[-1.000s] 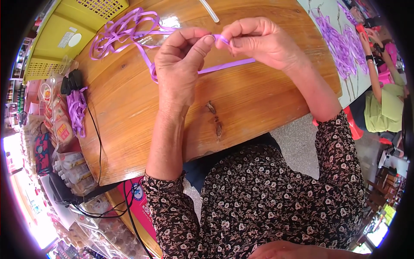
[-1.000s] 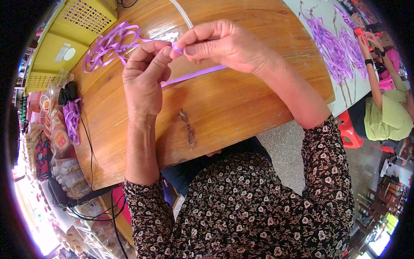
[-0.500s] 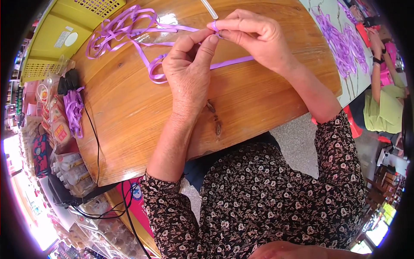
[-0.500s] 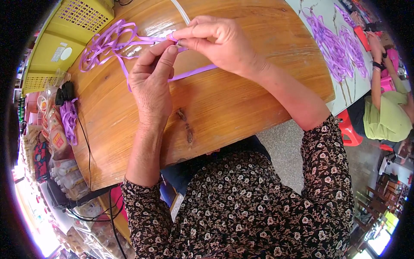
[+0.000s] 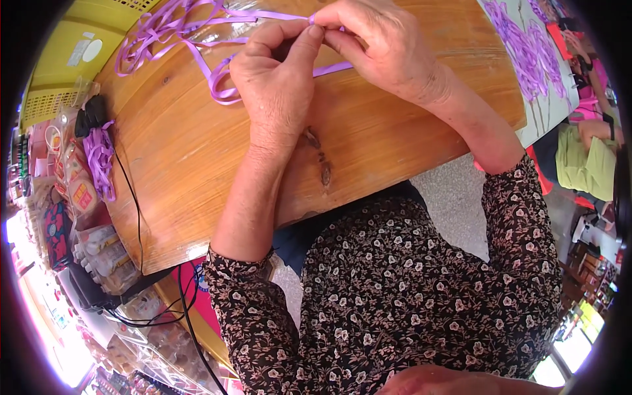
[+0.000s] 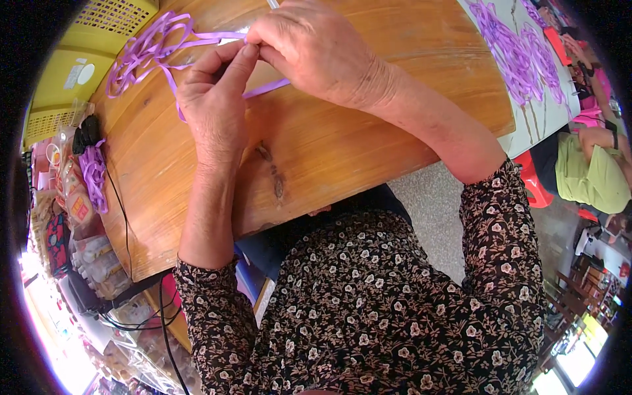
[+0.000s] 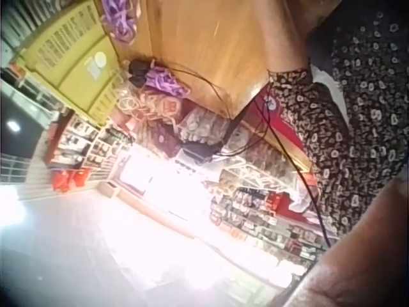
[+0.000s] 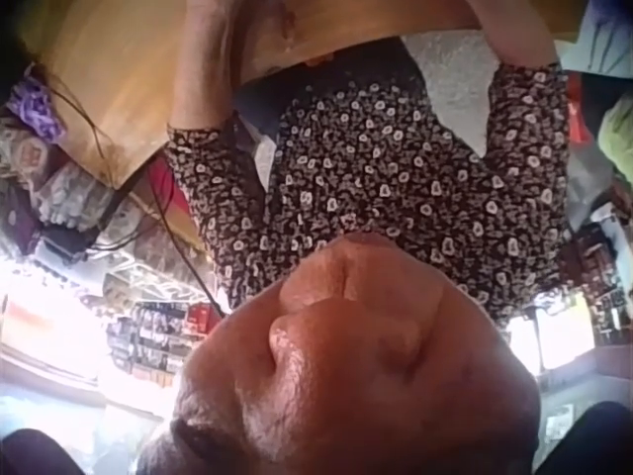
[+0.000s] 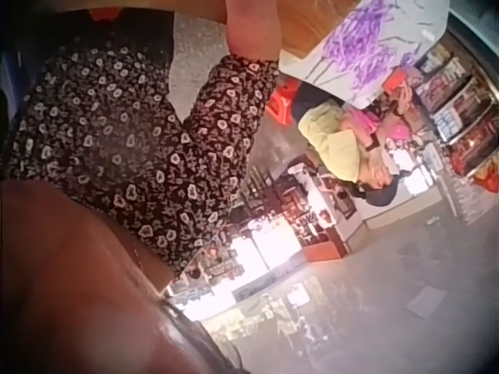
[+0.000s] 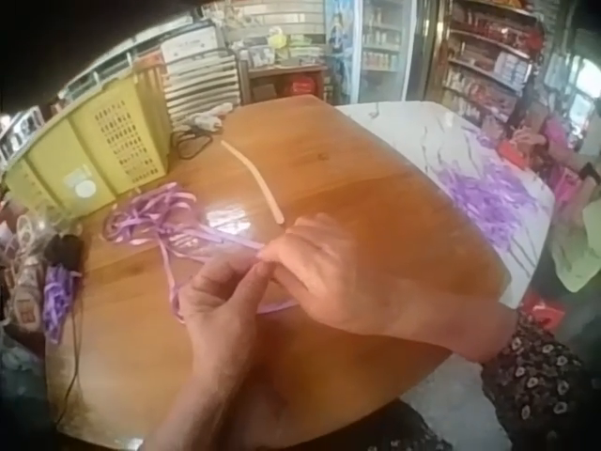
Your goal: The recorder is folding and tying purple ribbons to create small decorative ornaments at a table.
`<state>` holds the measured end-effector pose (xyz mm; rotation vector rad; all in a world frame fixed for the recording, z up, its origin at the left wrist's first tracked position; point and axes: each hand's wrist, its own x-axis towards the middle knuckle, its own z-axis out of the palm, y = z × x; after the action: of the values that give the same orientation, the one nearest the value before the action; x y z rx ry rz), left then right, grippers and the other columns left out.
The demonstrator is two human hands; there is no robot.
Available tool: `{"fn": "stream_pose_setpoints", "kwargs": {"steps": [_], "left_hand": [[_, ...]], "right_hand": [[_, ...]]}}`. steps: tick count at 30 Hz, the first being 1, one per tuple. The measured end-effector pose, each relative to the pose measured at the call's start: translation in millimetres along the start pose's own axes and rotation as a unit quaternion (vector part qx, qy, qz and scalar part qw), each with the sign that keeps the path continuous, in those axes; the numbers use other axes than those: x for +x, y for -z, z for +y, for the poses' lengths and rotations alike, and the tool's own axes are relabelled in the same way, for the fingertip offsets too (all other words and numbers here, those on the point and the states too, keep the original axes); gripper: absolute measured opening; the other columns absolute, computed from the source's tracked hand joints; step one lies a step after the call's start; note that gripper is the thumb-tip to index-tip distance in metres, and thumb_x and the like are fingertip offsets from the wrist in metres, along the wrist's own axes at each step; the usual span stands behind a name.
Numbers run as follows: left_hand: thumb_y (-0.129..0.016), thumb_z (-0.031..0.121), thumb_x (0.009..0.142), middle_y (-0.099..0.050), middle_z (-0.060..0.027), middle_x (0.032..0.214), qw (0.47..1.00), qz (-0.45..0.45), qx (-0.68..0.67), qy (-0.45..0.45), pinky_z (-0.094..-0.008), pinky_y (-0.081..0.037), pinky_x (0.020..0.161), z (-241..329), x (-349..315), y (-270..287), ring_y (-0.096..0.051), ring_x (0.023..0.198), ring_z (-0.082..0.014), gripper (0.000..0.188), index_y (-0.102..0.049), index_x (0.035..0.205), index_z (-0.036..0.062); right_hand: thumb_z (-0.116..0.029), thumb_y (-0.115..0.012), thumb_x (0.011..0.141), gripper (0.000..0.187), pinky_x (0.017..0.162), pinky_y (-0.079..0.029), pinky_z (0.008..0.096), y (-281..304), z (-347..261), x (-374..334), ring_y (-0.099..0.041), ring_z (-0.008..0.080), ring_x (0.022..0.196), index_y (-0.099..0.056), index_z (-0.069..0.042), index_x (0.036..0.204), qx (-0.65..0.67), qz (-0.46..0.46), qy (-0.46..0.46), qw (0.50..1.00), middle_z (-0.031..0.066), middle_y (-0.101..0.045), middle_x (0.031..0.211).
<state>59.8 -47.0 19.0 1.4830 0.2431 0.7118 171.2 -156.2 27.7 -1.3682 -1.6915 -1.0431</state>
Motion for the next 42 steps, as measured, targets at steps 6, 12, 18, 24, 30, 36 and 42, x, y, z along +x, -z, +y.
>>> {"fn": "stream_pose_setpoints", "kwargs": {"steps": [6,12,18,24,30,36,42], "left_hand": [[-0.066,0.005,0.082,-0.062,0.0008,0.071,0.998,-0.009,-0.046,0.047,-0.017,-0.04,0.058,7.6,-3.6,3.9,-0.051,0.064,-0.0033,0.008,-0.066,0.084,-0.0022],[-0.066,0.007,0.082,-0.057,0.0031,0.068,0.977,-0.029,-0.161,0.137,-0.0179,-0.034,0.053,11.4,-1.6,3.9,-0.044,0.058,-0.0033,0.007,-0.066,0.085,0.0],[-0.065,0.004,0.082,-0.06,0.0016,0.074,0.975,-0.029,-0.188,0.112,-0.0172,-0.037,0.058,15.4,-7.3,2.3,-0.049,0.065,-0.0041,0.007,-0.066,0.088,0.0005],[-0.064,0.004,0.084,-0.062,0.0019,0.076,0.994,-0.024,-0.066,0.084,-0.0179,-0.042,0.064,15.2,-7.7,2.3,-0.052,0.071,-0.0044,0.007,-0.066,0.087,-0.0013],[-0.064,0.006,0.084,-0.06,0.0019,0.072,0.994,-0.016,-0.009,0.106,-0.0176,-0.039,0.057,12.6,-6.3,1.0,-0.049,0.063,-0.0032,0.009,-0.066,0.086,-0.0026],[-0.065,0.004,0.081,-0.057,0.0002,0.068,0.952,-0.08,-0.188,0.227,-0.0192,-0.031,0.049,8.8,2.2,12.0,-0.043,0.055,-0.0044,0.008,-0.064,0.086,-0.0024],[-0.067,0.005,0.08,-0.057,0.0,0.07,0.952,-0.063,-0.189,0.231,-0.019,-0.032,0.05,11.9,1.6,10.0,-0.044,0.055,-0.0053,0.01,-0.063,0.088,-0.001]], "right_hand": [[-0.002,-0.062,0.083,0.011,0.07,-0.048,0.0283,32.7,-29.5,35.3,-0.062,0.0212,0.08,-0.058,-0.002,0.093,0.217,-0.19,-0.454,0.843,0.0113,-0.063,0.084],[-0.001,-0.06,0.086,0.017,0.081,-0.048,0.0245,28.3,-2.3,9.1,-0.06,0.0133,0.091,-0.058,0.001,0.102,0.448,-0.156,-0.487,0.733,0.0069,-0.064,0.096],[-0.005,-0.06,0.087,0.021,0.085,-0.047,0.0254,39.0,-8.9,25.6,-0.059,0.0124,0.096,-0.059,0.001,0.106,0.527,-0.141,-0.58,0.605,0.0077,-0.063,0.102],[-0.002,-0.06,0.081,0.014,0.075,-0.046,0.0296,39.4,-15.7,27.7,-0.059,0.0208,0.086,-0.064,-0.001,0.095,0.169,-0.181,-0.259,0.934,0.0083,-0.062,0.093],[-0.004,-0.062,0.073,0.019,0.068,-0.041,0.0311,23.0,13.9,7.9,-0.054,0.0215,0.076,-0.064,-0.001,0.092,-0.105,-0.083,0.136,0.982,0.0066,-0.06,0.088],[-0.003,-0.064,0.073,0.022,0.066,-0.046,0.0321,18.3,28.7,7.8,-0.056,0.0243,0.077,-0.065,-0.001,0.095,0.03,-0.056,0.134,0.989,0.0071,-0.06,0.085],[-0.003,-0.067,0.076,0.017,0.066,-0.048,0.0306,37.4,1.8,21.2,-0.06,0.0242,0.077,-0.067,-0.005,0.093,0.177,-0.134,-0.234,0.947,0.0088,-0.062,0.084]]}}
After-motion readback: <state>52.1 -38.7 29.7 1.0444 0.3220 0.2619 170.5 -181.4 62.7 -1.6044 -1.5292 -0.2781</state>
